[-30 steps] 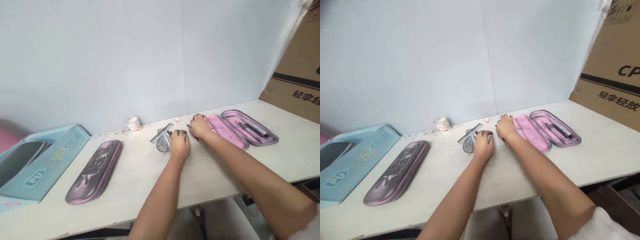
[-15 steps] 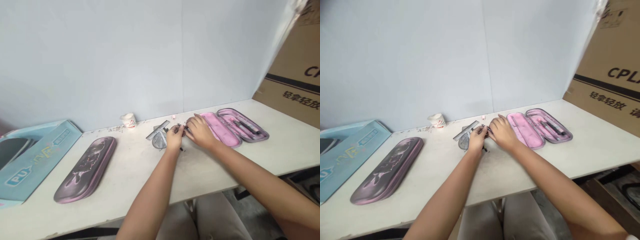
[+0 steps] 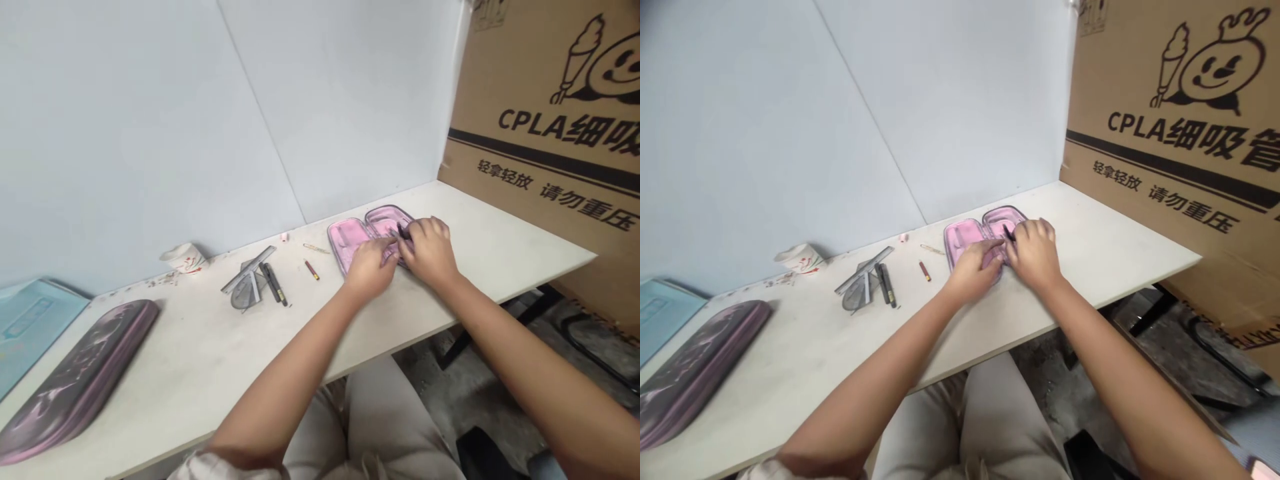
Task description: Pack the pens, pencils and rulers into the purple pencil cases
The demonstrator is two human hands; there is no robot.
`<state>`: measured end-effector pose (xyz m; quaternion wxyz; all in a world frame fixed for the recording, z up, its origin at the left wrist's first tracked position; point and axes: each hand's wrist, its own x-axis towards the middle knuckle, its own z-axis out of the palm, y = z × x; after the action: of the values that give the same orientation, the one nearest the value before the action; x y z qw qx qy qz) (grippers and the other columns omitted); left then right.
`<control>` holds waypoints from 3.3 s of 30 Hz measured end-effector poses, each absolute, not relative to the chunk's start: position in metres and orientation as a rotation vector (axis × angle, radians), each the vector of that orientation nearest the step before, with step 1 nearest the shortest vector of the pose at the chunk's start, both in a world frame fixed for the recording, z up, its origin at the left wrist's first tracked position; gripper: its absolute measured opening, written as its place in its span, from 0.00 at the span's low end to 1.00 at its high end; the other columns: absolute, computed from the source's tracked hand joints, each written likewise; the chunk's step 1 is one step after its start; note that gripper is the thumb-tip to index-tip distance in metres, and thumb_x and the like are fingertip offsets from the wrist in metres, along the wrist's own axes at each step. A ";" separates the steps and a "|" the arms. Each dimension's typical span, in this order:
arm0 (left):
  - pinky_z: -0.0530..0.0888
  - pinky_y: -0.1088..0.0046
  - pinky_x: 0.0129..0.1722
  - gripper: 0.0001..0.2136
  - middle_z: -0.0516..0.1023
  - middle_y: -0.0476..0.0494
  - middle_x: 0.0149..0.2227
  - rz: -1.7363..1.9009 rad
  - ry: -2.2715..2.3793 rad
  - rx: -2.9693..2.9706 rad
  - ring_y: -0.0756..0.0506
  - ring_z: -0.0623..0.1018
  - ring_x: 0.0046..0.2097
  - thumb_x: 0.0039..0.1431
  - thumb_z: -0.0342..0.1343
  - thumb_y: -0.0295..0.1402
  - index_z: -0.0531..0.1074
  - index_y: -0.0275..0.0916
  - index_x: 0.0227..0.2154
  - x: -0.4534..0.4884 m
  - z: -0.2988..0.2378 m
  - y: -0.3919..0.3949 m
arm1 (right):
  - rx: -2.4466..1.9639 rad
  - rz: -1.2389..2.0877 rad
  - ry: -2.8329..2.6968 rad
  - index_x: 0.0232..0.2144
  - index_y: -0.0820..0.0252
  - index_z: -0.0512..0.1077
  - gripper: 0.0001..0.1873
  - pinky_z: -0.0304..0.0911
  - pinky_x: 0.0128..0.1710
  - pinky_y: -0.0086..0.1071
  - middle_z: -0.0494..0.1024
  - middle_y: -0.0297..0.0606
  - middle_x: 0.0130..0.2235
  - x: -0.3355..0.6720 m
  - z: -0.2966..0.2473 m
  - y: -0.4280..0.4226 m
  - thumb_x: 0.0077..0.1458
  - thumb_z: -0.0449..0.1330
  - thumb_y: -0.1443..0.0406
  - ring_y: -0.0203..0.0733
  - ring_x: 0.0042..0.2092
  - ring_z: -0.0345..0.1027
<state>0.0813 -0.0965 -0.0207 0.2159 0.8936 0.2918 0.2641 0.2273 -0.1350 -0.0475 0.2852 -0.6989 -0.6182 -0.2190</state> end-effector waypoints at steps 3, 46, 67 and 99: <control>0.63 0.58 0.52 0.18 0.72 0.36 0.49 0.585 0.932 2.731 0.38 0.68 0.52 0.58 0.47 0.36 0.66 0.34 0.50 0.104 -0.032 -0.102 | -2.065 -0.498 -1.516 0.36 0.66 0.71 0.18 0.51 0.45 0.44 0.71 0.51 0.38 0.244 -0.060 -0.137 0.56 0.47 0.60 0.53 0.43 0.59; 0.66 0.67 0.48 0.11 0.74 0.42 0.41 1.099 1.310 2.352 0.44 0.71 0.46 0.58 0.45 0.30 0.70 0.37 0.40 -0.126 -0.043 -0.075 | -2.032 0.072 -2.000 0.30 0.68 0.73 0.09 0.55 0.43 0.39 0.75 0.53 0.37 0.052 -0.018 -0.030 0.49 0.53 0.68 0.49 0.44 0.64; 0.64 0.68 0.42 0.15 0.70 0.44 0.33 0.934 1.190 2.479 0.46 0.69 0.40 0.63 0.39 0.36 0.67 0.38 0.27 -0.125 -0.033 -0.092 | -1.119 0.340 -2.144 0.36 0.58 0.72 0.12 0.59 0.42 0.36 0.76 0.39 0.37 0.079 -0.009 -0.095 0.57 0.51 0.60 0.41 0.41 0.66; 0.72 0.71 0.46 0.06 0.72 0.46 0.30 1.080 0.782 0.989 0.54 0.74 0.34 0.60 0.47 0.24 0.69 0.32 0.36 -0.061 0.001 -0.003 | -1.514 -0.551 -1.889 0.35 0.63 0.66 0.17 0.47 0.36 0.37 0.70 0.45 0.30 0.100 -0.032 -0.079 0.61 0.40 0.63 0.47 0.35 0.58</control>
<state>-0.0613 -0.0031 0.0006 0.6749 0.4395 0.3477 0.4799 0.0998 -0.0792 -0.0322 0.3234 -0.5772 -0.7199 -0.2099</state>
